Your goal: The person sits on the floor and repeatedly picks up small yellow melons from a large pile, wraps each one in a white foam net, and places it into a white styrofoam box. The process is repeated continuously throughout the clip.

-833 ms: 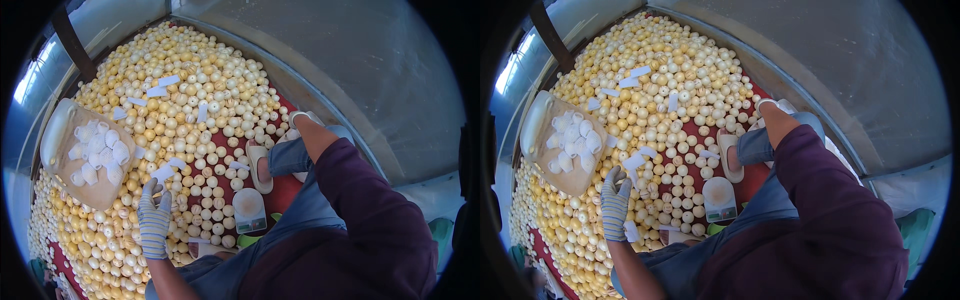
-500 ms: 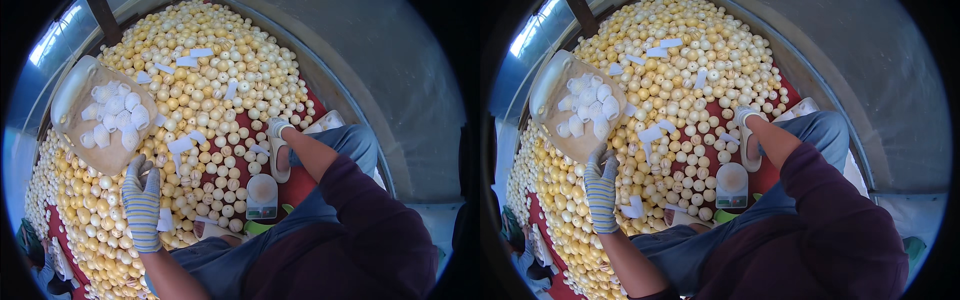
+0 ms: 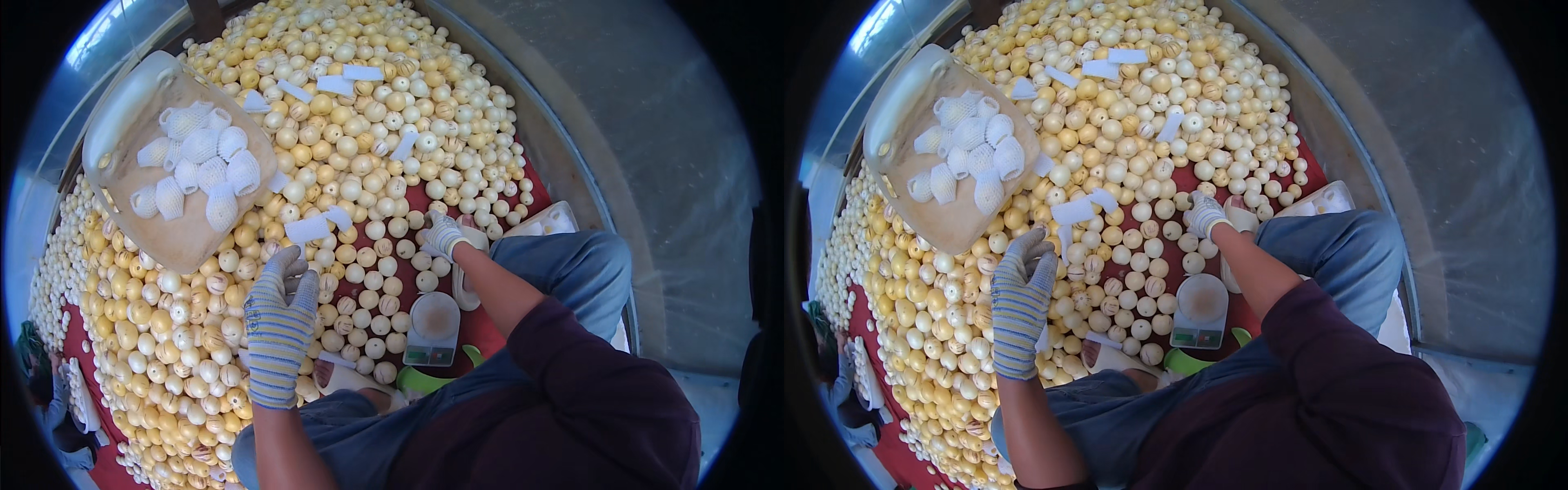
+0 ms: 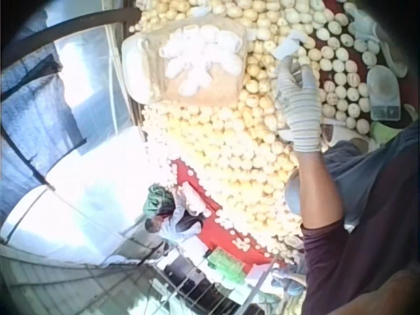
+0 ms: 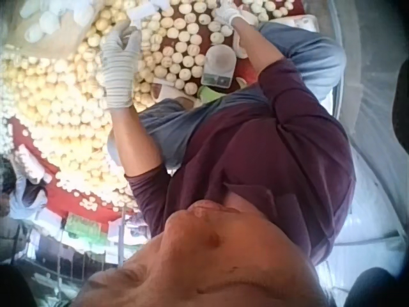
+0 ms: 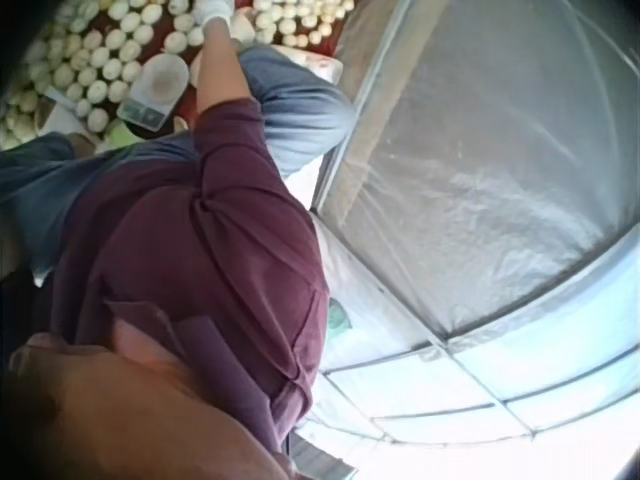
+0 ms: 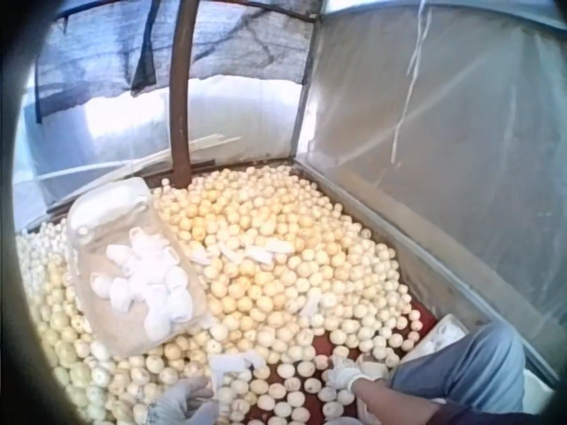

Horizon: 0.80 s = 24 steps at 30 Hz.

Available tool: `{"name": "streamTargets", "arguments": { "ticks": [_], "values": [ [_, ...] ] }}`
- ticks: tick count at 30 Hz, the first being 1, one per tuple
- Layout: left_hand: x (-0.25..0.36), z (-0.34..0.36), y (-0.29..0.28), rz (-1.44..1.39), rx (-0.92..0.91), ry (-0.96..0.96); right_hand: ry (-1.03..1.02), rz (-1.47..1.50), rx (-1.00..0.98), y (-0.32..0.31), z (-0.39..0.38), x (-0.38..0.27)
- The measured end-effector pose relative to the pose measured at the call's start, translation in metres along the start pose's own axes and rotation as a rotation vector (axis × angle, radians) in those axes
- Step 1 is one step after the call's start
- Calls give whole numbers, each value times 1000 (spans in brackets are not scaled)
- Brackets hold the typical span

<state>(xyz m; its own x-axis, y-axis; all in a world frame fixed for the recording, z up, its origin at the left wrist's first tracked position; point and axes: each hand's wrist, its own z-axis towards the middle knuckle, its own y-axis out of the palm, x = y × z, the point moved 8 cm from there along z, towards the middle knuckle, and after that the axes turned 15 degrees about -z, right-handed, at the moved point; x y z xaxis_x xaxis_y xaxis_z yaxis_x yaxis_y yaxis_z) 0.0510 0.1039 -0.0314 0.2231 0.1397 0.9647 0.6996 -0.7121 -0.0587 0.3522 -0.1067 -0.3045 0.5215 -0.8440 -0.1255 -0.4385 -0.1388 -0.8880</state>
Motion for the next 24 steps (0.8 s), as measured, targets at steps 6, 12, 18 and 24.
{"name": "streamTargets", "arguments": {
  "ticks": [6, 12, 18, 24],
  "values": [
    [-3, 4, 8, 69, 5, -25, 33, -296, -300, 23, -6, -21],
    [-41, 10, 8, -231, 37, -97, 84, 1081, -244, -7, 0, -17],
    [-53, 24, 20, -349, 65, -115, -413, 1283, -192, -113, -78, -135],
    [-52, 18, 18, -346, 122, -83, -552, 1255, -269, -125, -135, -176]
  ]
}}
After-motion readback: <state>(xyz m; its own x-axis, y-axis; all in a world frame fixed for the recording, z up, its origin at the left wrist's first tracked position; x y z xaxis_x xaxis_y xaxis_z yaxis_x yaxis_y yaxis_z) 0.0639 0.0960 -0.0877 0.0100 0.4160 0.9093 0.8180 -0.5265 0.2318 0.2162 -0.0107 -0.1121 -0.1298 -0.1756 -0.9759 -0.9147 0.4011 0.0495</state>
